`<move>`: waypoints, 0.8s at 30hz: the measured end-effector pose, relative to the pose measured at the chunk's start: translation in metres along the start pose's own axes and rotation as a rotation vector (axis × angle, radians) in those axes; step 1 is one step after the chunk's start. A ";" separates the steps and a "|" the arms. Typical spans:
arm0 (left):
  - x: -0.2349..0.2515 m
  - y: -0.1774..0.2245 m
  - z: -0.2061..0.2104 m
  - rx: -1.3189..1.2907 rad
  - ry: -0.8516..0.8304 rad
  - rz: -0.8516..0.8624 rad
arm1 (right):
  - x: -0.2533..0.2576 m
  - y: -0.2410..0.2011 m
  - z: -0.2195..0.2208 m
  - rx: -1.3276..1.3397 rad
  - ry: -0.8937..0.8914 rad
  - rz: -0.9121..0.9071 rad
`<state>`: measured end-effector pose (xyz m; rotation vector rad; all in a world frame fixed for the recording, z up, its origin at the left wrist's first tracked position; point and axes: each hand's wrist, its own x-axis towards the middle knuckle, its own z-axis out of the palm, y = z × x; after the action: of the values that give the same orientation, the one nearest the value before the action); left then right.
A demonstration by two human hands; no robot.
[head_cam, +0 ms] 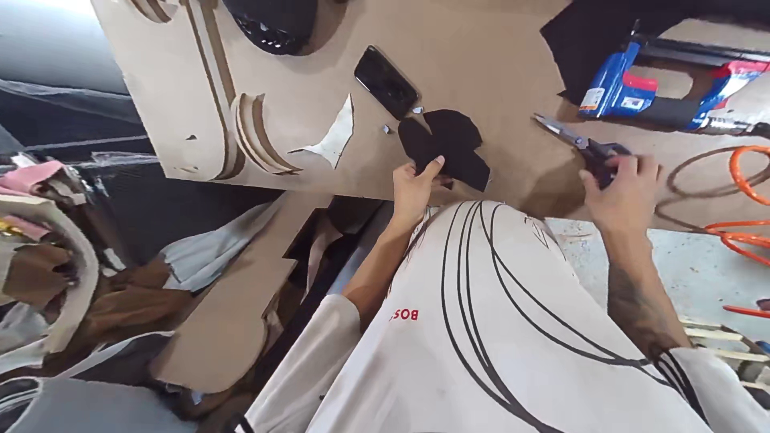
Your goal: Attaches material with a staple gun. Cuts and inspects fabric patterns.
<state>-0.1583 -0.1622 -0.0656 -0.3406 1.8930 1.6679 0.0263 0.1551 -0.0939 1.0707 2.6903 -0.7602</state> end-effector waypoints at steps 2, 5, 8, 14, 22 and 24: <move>0.003 -0.009 0.000 -0.002 0.001 -0.069 | -0.004 0.010 0.009 -0.001 0.057 -0.021; 0.002 -0.031 -0.002 -0.125 -0.004 -0.215 | -0.011 0.009 0.013 0.057 0.088 0.021; -0.001 -0.053 -0.011 -0.153 0.019 -0.292 | -0.025 0.010 0.016 0.039 0.062 0.080; -0.009 -0.063 -0.023 -0.072 0.010 -0.308 | -0.068 0.025 0.014 -0.049 -0.021 0.143; -0.034 -0.091 -0.029 -0.224 -0.181 -0.343 | -0.178 0.006 0.034 0.396 -0.234 0.326; -0.041 -0.102 -0.033 -0.245 -0.170 -0.369 | -0.214 -0.016 0.053 0.765 -0.376 0.432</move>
<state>-0.0779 -0.2204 -0.1241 -0.5876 1.4050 1.6165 0.1704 -0.0106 -0.0665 1.3919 1.7681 -1.7358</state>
